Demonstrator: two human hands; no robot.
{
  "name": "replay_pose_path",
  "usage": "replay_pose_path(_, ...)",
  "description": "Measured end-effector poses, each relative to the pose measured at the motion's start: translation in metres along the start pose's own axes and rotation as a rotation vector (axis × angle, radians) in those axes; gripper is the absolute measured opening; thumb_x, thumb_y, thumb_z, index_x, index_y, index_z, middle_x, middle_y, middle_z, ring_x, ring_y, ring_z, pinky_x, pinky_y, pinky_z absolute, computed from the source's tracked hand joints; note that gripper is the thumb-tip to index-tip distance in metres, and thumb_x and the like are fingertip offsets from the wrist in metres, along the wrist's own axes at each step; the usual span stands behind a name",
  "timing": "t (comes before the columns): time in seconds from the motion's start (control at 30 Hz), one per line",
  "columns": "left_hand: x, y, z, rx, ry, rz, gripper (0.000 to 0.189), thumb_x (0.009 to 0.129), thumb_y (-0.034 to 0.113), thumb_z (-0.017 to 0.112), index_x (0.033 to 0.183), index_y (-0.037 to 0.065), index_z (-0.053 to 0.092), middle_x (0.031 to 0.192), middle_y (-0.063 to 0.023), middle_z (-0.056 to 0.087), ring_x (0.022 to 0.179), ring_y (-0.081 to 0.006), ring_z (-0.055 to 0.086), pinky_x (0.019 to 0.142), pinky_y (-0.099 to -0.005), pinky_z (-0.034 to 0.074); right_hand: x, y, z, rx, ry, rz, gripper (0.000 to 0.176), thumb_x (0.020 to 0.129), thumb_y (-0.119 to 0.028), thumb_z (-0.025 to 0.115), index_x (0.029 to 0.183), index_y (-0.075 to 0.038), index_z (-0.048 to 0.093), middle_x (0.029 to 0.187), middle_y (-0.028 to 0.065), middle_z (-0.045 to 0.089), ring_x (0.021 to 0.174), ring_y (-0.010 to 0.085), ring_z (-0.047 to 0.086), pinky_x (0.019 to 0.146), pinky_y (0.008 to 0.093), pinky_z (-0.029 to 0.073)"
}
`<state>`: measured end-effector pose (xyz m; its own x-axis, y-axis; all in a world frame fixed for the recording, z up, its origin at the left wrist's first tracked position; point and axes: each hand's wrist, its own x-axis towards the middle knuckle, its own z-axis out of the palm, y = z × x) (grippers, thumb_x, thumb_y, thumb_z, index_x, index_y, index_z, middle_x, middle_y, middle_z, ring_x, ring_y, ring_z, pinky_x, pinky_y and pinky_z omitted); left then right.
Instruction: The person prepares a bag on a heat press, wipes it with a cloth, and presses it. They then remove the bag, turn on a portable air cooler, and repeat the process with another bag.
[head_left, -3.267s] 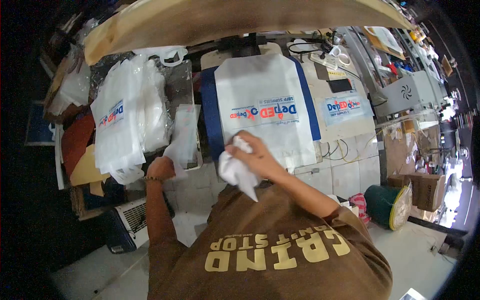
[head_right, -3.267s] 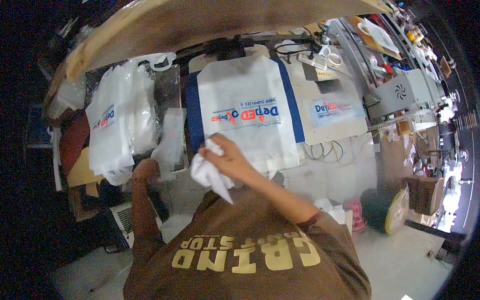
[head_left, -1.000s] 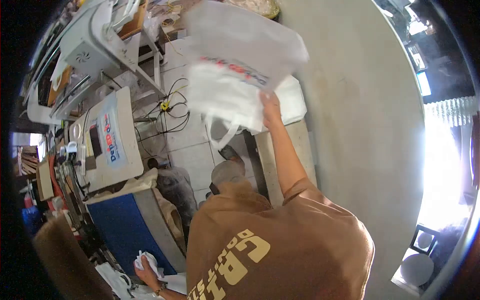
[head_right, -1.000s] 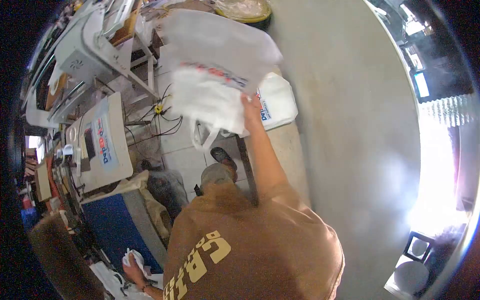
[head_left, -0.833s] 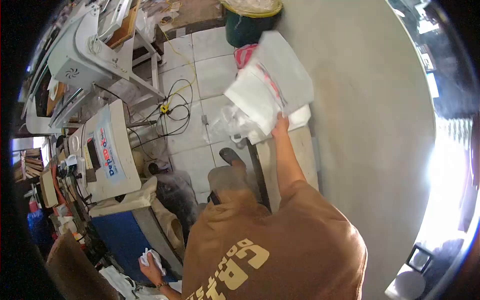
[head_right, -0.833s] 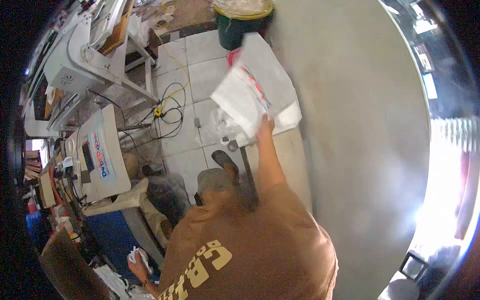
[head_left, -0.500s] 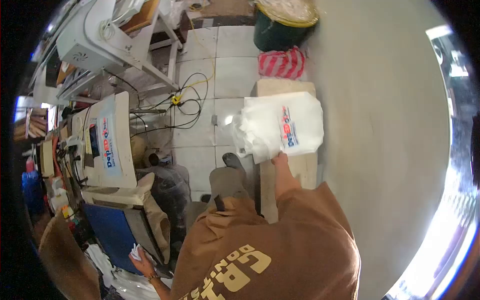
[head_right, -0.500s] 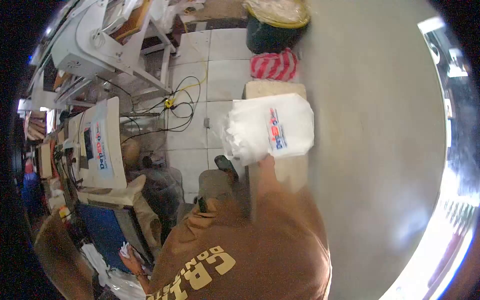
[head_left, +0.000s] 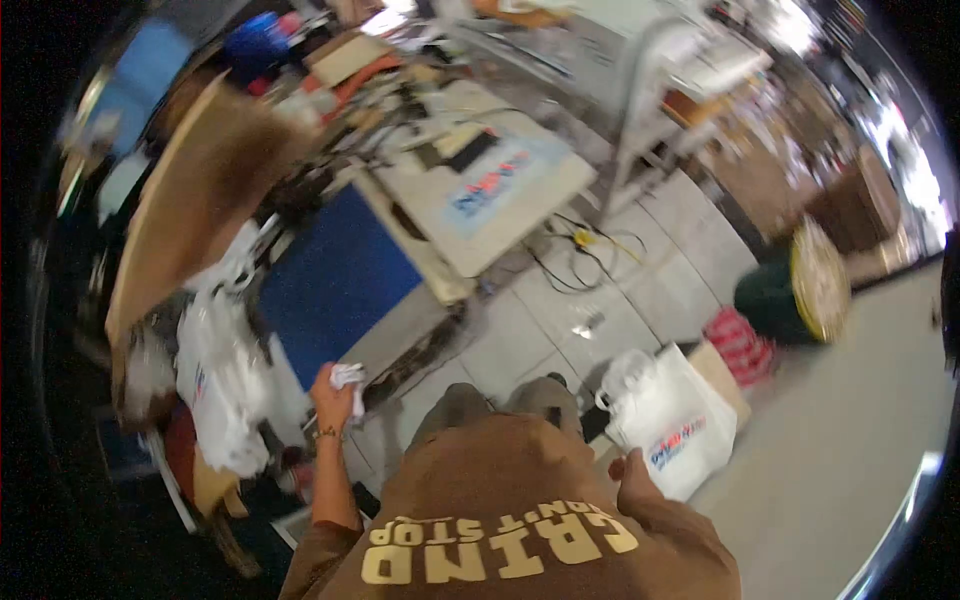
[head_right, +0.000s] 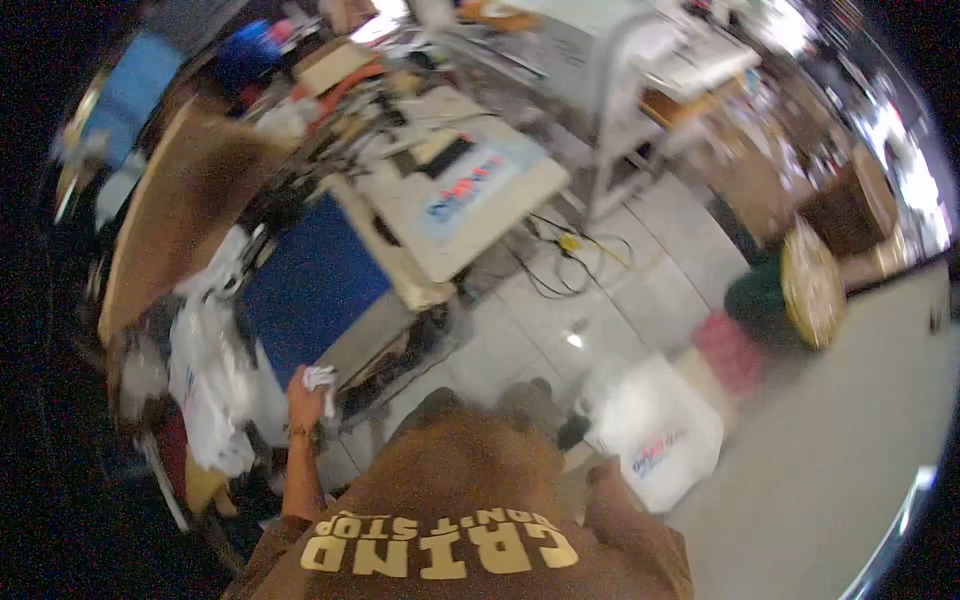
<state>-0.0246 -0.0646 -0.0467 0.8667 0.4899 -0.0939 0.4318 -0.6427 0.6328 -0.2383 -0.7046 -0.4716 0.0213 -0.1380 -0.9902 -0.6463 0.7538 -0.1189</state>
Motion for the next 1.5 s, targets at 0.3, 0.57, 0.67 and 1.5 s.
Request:
replay_pose_path(0.3, 0.012, -0.030, -0.112, -0.303, 0.497, 0.069, 0.053, 0.082, 0.004, 0.074, 0.131, 0.006, 0.054, 0.118, -0.0175, 0.069, 0.113, -0.0298, 0.067, 0.095, -0.0371, 0.052, -0.073, -0.085, 0.165, -1.235, -0.292, -0.265, 0.032, 0.092, -0.037, 0.070, 0.091, -0.005, 0.062, 0.076, 0.0066, 0.062, 0.066, 0.0246, 0.060, 0.059, 0.0380, 0.050)
replay_pose_path(0.57, 0.123, -0.148, -0.173, 0.398, 0.470, -0.300, 0.057, 0.078, 0.023, 0.079, 0.128, 0.006, 0.059, 0.122, -0.0211, 0.057, 0.116, -0.0410, 0.056, 0.095, -0.0511, 0.048, -0.234, -0.056, 0.374, -1.675, -0.735, -0.364, 0.047, 0.096, -0.048, 0.063, 0.097, -0.002, 0.074, 0.085, 0.0058, 0.072, 0.071, 0.0183, 0.068, 0.063, 0.0324, 0.054)
replay_pose_path(0.67, 0.127, -0.173, -0.208, 0.264, 0.737, -0.080, 0.066, 0.076, 0.029, 0.081, 0.133, 0.008, 0.055, 0.133, -0.0232, 0.050, 0.120, -0.0452, 0.050, 0.095, -0.0559, 0.046, -0.333, 0.011, 0.421, -1.777, -0.646, -0.376, 0.054, 0.098, -0.056, 0.058, 0.095, -0.005, 0.074, 0.081, 0.0048, 0.071, 0.071, 0.0179, 0.068, 0.066, 0.0334, 0.054)
replay_pose_path(1.5, -0.019, -0.161, -0.253, -0.221, 0.578, -0.005, 0.045, 0.079, 0.032, 0.085, 0.110, 0.001, 0.072, 0.120, -0.0170, 0.069, 0.117, -0.0354, 0.062, 0.104, -0.0451, 0.047, -0.596, 0.375, 0.687, -1.500, -1.162, -0.474, 0.051, 0.088, -0.026, 0.072, 0.130, 0.000, 0.059, 0.121, 0.0148, 0.065, 0.107, 0.0273, 0.063, 0.090, 0.0414, 0.053)
